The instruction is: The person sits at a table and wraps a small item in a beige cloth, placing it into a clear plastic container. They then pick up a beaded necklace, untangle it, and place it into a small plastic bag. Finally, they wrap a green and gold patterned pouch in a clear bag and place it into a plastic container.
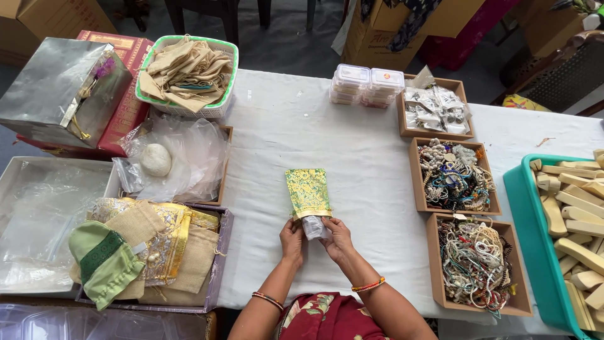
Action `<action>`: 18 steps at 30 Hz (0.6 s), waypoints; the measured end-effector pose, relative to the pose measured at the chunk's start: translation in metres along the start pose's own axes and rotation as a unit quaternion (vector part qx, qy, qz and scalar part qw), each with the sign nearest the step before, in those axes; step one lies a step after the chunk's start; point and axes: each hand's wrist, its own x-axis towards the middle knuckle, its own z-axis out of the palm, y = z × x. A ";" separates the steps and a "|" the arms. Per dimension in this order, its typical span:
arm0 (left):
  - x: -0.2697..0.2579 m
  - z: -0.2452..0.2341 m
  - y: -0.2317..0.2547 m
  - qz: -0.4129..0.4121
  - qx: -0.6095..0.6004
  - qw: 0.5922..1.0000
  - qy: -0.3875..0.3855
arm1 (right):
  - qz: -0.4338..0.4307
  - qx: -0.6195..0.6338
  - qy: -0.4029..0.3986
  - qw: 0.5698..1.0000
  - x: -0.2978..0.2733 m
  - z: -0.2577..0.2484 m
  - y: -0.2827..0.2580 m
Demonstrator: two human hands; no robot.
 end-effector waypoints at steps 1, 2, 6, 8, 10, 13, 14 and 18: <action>-0.001 0.005 0.003 -0.001 0.000 1.000 0.000 | 0.000 0.000 0.001 1.000 0.006 -0.001 0.003; -0.003 0.010 0.006 -0.017 0.017 1.000 0.020 | -0.009 -0.005 0.023 1.000 0.012 -0.003 0.007; -0.006 0.019 0.012 -0.037 0.065 0.995 0.067 | -0.034 -0.028 0.032 0.999 0.002 0.007 0.012; -0.002 0.013 0.008 -0.027 0.084 0.993 0.073 | -0.035 -0.065 0.021 0.997 -0.010 0.015 0.011; -0.003 0.011 0.005 -0.022 0.103 0.991 0.080 | -0.035 -0.101 0.015 0.994 -0.014 0.014 0.013; -0.010 0.015 0.012 -0.030 0.120 0.989 0.077 | -0.140 -0.221 0.008 0.965 -0.014 0.015 0.010; -0.013 0.018 0.018 -0.044 0.134 0.987 0.074 | -0.201 -0.284 0.016 0.937 -0.021 0.023 0.004; -0.041 0.028 0.045 0.084 0.333 0.934 0.097 | -0.297 -0.415 0.050 0.859 -0.025 0.022 -0.005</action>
